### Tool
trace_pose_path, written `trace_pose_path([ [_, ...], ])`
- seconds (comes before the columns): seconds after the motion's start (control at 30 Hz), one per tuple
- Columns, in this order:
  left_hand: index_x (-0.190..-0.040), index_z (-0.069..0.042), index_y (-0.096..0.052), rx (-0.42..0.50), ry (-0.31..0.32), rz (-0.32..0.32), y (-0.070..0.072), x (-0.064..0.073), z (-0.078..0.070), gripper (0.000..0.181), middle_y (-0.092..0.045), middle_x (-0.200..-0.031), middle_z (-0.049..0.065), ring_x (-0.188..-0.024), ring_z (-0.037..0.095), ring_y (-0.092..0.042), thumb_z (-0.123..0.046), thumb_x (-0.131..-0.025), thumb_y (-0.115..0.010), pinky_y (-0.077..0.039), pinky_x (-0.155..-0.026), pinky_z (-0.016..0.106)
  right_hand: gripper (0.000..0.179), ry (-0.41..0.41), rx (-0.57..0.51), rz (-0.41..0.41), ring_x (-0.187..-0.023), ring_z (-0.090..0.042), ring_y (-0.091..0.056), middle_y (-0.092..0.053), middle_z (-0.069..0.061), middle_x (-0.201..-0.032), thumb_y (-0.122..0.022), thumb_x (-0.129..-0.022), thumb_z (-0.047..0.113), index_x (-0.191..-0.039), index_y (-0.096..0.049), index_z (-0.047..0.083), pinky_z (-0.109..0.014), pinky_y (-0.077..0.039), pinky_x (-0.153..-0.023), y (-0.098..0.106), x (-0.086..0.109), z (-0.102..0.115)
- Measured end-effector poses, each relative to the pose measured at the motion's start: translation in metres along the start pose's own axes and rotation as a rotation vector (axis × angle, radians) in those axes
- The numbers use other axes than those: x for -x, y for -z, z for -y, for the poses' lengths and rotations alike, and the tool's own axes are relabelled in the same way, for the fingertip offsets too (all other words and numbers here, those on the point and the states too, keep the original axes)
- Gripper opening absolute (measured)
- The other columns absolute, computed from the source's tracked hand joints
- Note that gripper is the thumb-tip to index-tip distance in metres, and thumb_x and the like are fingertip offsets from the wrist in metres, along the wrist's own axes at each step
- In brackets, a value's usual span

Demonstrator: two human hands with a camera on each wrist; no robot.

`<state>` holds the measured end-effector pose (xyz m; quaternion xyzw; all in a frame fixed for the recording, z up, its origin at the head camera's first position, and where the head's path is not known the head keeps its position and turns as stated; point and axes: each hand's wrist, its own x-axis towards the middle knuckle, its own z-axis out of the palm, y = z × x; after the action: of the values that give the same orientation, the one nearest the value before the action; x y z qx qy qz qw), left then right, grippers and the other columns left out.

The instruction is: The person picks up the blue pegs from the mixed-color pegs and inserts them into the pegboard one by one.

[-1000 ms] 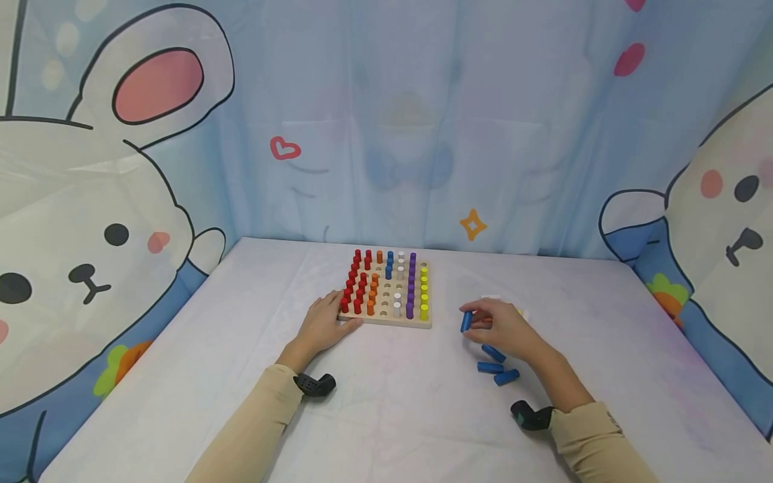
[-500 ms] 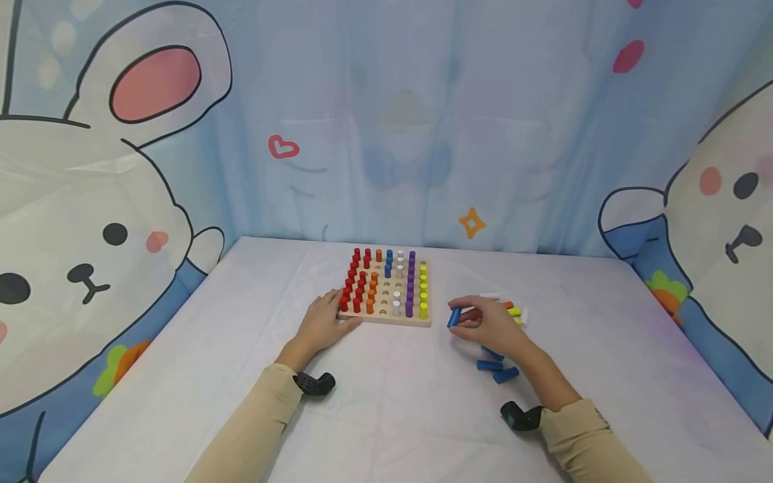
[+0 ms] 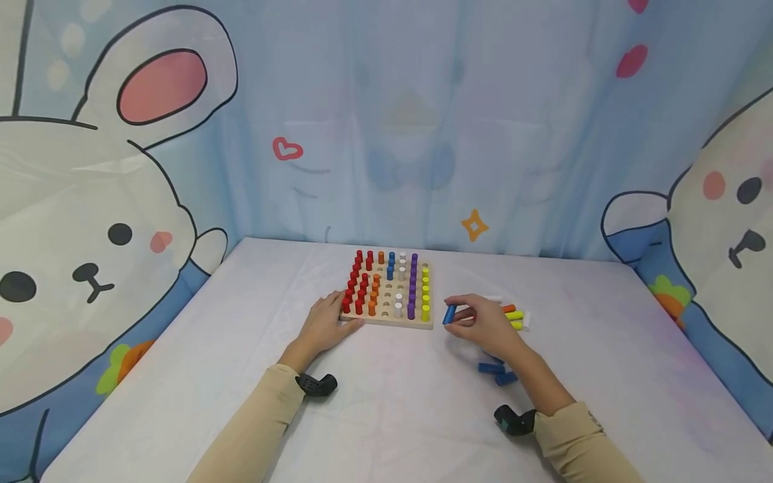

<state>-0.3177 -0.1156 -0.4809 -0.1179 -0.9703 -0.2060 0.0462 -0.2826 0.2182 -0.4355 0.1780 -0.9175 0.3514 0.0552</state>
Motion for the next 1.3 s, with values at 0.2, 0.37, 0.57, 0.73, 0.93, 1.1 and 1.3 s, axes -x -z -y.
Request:
trace_pose_path([
  [0.2,-0.149,-0.010,-0.029,0.008,0.003,-0.006,-0.001,0.000,0.002,0.085,-0.036,-0.152,0.007,-0.143,0.023,-0.029,-0.062,-0.087,-0.054,-0.016,-0.121,0.043,0.051,-0.035,-0.010,0.006,-0.098,-0.029,-0.067,-0.063,-0.016,-0.118,-0.074,-0.082,0.020,-0.128,-0.056,0.008,-0.033,-0.060,-0.073,-0.005,-0.008,0.009],
  [0.37,-0.149,-0.009,-0.029,-0.004,0.003,-0.003,-0.002,0.000,0.004,0.086,-0.035,-0.152,0.007,-0.143,0.023,-0.028,-0.063,-0.087,-0.051,-0.016,-0.121,0.042,0.051,-0.035,-0.033,0.008,-0.101,-0.030,-0.066,-0.061,-0.016,-0.120,-0.073,-0.083,0.023,-0.129,-0.055,0.008,-0.034,-0.060,-0.075,-0.011,-0.017,0.015],
  [0.57,-0.149,-0.007,-0.028,-0.019,0.002,0.011,-0.003,0.000,0.004,0.087,-0.033,-0.154,0.008,-0.145,0.024,-0.026,-0.064,-0.087,-0.050,-0.016,-0.121,0.042,0.052,-0.035,-0.059,-0.002,-0.103,-0.029,-0.065,-0.059,-0.015,-0.125,-0.073,-0.084,0.021,-0.130,-0.054,0.009,-0.034,-0.059,-0.076,-0.019,-0.029,0.021],
  [0.73,-0.149,-0.007,-0.028,-0.030,0.000,0.002,-0.002,0.000,0.005,0.087,-0.033,-0.153,0.009,-0.144,0.024,-0.026,-0.064,-0.088,-0.050,-0.017,-0.121,0.042,0.053,-0.053,-0.081,-0.018,-0.106,-0.030,-0.064,-0.058,-0.014,-0.127,-0.072,-0.084,0.024,-0.131,-0.053,0.009,-0.036,-0.059,-0.079,-0.025,-0.041,0.028],
  [0.93,-0.149,-0.006,-0.028,-0.028,0.000,0.004,-0.001,0.001,0.004,0.087,-0.033,-0.154,0.009,-0.144,0.024,-0.026,-0.064,-0.088,-0.049,-0.017,-0.121,0.042,0.050,-0.069,-0.099,-0.031,-0.107,-0.030,-0.064,-0.058,-0.013,-0.126,-0.073,-0.083,0.026,-0.128,-0.056,0.010,-0.038,-0.058,-0.081,-0.030,-0.054,0.033],
  [1.1,-0.149,-0.006,-0.028,-0.031,0.001,-0.002,0.000,0.001,0.002,0.087,-0.032,-0.154,0.009,-0.145,0.024,-0.026,-0.063,-0.088,-0.050,-0.017,-0.121,0.042,0.042,-0.055,-0.121,-0.040,-0.107,-0.032,-0.063,-0.057,-0.012,-0.122,-0.073,-0.083,0.024,-0.120,-0.061,0.010,-0.039,-0.058,-0.082,-0.030,-0.061,0.038],
  [1.3,-0.149,-0.008,-0.029,-0.034,-0.002,-0.007,-0.001,-0.002,0.001,0.087,-0.032,-0.154,0.008,-0.145,0.023,-0.026,-0.064,-0.087,-0.050,-0.017,-0.121,0.042,0.038,-0.067,-0.151,-0.077,-0.109,-0.033,-0.062,-0.055,-0.013,-0.124,-0.072,-0.084,0.024,-0.118,-0.061,0.010,-0.042,-0.058,-0.083,-0.023,-0.070,0.040],
])
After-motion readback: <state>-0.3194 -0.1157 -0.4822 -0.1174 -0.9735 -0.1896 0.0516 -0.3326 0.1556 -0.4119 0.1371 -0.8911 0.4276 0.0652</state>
